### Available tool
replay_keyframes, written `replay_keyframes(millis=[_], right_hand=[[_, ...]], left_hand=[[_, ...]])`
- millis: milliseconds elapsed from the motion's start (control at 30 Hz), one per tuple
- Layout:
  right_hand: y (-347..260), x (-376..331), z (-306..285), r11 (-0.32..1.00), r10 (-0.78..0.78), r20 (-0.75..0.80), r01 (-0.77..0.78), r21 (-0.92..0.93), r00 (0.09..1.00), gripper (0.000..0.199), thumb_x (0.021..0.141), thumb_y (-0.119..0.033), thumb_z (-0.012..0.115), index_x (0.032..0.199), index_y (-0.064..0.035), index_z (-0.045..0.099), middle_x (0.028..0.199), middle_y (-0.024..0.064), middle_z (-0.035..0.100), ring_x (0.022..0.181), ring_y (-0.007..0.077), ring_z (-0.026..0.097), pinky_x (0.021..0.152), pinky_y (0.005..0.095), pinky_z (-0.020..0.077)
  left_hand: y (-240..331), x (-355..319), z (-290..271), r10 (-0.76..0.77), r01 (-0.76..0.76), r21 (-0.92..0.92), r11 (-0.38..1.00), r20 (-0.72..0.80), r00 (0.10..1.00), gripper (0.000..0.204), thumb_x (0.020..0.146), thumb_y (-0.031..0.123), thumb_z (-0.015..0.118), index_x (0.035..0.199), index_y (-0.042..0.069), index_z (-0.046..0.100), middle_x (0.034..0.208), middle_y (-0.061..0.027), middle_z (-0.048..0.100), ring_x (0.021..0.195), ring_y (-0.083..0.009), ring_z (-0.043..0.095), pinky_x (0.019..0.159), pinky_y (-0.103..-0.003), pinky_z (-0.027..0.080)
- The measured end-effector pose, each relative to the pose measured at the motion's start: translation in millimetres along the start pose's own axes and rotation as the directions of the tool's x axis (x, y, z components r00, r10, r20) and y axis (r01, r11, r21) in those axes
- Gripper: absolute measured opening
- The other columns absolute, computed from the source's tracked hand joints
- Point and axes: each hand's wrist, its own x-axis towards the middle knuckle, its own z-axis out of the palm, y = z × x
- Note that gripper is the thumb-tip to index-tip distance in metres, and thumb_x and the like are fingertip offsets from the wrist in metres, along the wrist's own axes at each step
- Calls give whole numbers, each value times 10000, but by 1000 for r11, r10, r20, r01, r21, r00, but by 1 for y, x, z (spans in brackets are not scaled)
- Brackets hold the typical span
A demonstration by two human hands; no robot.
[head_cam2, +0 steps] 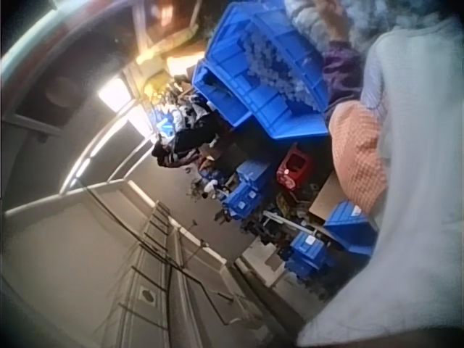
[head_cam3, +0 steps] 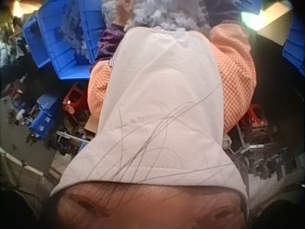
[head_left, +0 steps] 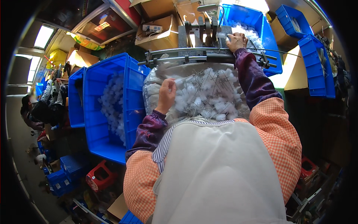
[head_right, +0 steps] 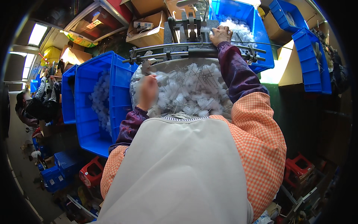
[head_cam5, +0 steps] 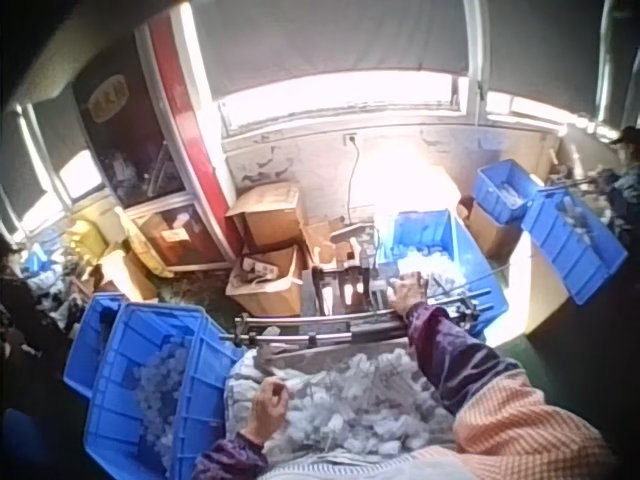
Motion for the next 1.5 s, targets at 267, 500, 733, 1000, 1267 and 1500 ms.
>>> replay_keyframes(millis=[267, 500, 733, 1000, 1267, 1500], right_hand=[[-30, 2, 20, 996, -71, -97, 75, 46, 993, 314, 758, -305, 522, 1001, -136, 629, 1097, 74, 517, 1106, 271, 379, 915, 435, 258], [-65, -4, 17, 995, -99, -126, 99, -9, 987, 283, 788, -289, 504, 994, -135, 619, 1060, 80, 532, 1091, 261, 408, 917, 444, 253], [-20, 1, 17, 996, -76, -106, 81, 40, 991, 304, 780, -285, 510, 1014, -119, 610, 1086, 79, 535, 1077, 262, 477, 901, 428, 305], [35, 31, -13, 987, 27, -23, -30, -159, 999, 284, 794, -220, 489, 1053, -118, 547, 1040, 144, 586, 952, 308, 585, 789, 454, 434], [16, -61, -56, 649, -453, -171, 455, 610, 875, 315, 882, -224, 498, 1140, -47, 536, 1010, 131, 609, 912, 271, 596, 773, 341, 473], [-26, -65, -40, 593, -447, 10, 288, 752, 894, 196, 866, -202, 532, 971, -51, 599, 825, 142, 621, 743, 238, 602, 664, 338, 465]], left_hand=[[31, 12, 3, -30, 25, -72, 997, -65, 997, 80, 807, -13, 541, 873, 18, 508, 936, -98, 577, 773, -175, 550, 680, -267, 443], [40, 19, 9, 22, -28, -95, 995, -66, 998, 97, 798, -23, 551, 873, 29, 517, 921, -96, 575, 805, -198, 554, 688, -271, 441], [40, 20, 9, -11, -1, -145, 989, -77, 997, 95, 779, -24, 583, 847, 31, 546, 911, -88, 581, 797, -183, 562, 677, -259, 452], [65, 40, 22, 137, -148, -200, 969, -68, 988, 110, 774, -56, 580, 852, 14, 546, 899, -79, 582, 789, -149, 585, 683, -240, 489], [89, 62, 41, 342, -342, -47, 939, 3, 940, 145, 756, -74, 593, 866, 9, 548, 917, -94, 584, 775, -165, 602, 688, -246, 505], [86, 53, 37, 102, -102, 7, 995, -40, 994, 213, 773, 91, 641, 952, 11, 557, 895, -134, 582, 797, -269, 587, 677, -321, 481]])
